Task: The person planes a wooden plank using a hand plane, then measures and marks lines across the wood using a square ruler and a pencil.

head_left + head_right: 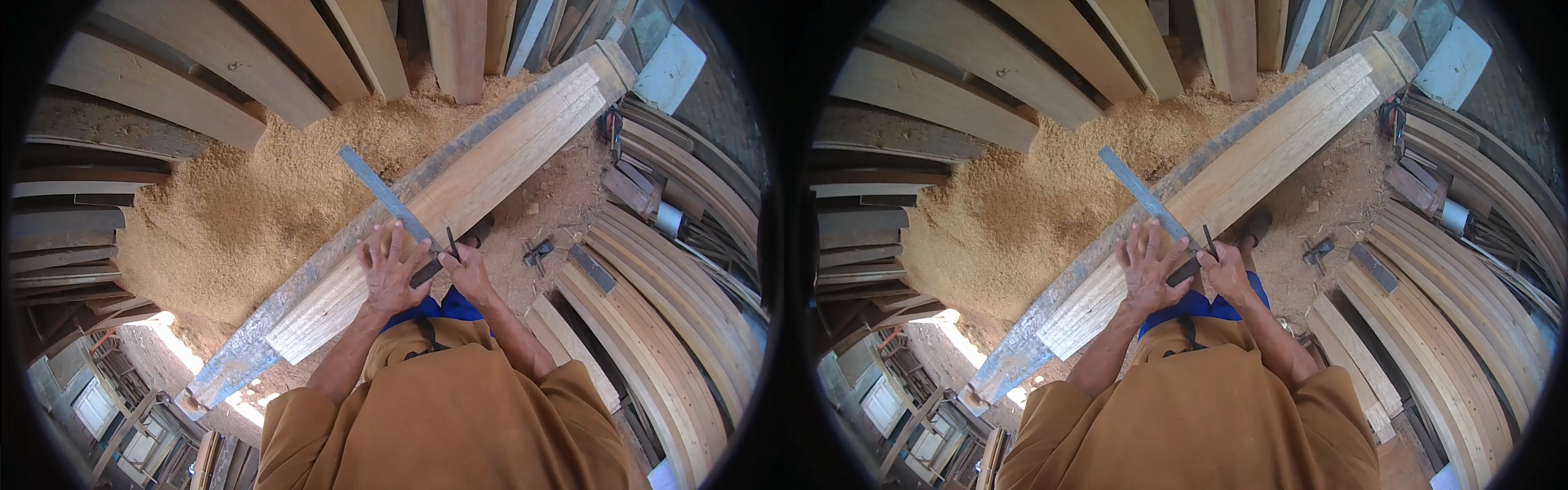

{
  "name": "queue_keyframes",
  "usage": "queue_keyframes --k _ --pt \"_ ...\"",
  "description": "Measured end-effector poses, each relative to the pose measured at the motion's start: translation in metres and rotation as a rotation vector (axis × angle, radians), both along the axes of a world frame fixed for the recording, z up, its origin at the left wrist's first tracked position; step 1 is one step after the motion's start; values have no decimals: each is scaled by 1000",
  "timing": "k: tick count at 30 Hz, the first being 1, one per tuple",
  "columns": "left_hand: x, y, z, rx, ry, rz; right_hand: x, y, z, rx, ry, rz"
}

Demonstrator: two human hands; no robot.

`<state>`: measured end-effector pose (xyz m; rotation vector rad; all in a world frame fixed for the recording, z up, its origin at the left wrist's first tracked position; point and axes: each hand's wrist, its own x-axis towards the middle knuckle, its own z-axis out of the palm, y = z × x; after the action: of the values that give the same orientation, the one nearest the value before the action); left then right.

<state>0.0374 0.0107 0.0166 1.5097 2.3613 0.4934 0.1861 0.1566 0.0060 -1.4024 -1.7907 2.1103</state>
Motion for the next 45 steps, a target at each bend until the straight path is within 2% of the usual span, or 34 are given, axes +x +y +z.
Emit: queue_keyframes --k 2,5,8,11,14,17,20,25,35,38,45 --pt "0 0 0 -21 1 -11 2 2 -6 75 -24 45" --pt "0 1 2 -50 1 -17 1 23 19 376 -225 221" --pt "1 0 -1 -38 -6 -12 3 38 33 641 -198 190" --pt "1 0 0 -24 -13 -9 -8 49 67 776 -182 116" --pt "1 1 2 -25 -12 -7 -18 49 73 650 37 -33" --pt "2 1 0 -22 -6 -2 -26 45 67 481 166 -19" --pt "3 0 -3 -9 2 8 -35 43 69 623 227 106" --pt "1 4 6 -56 -39 17 -50 43 62 738 236 230" --pt "-1 4 8 -118 -55 8 -74 52 57 724 218 394" --pt "1 4 3 -84 -17 -3 -72 51 52 716 256 300" --pt "0 5 2 -61 3 -7 -70 55 52 710 241 369"
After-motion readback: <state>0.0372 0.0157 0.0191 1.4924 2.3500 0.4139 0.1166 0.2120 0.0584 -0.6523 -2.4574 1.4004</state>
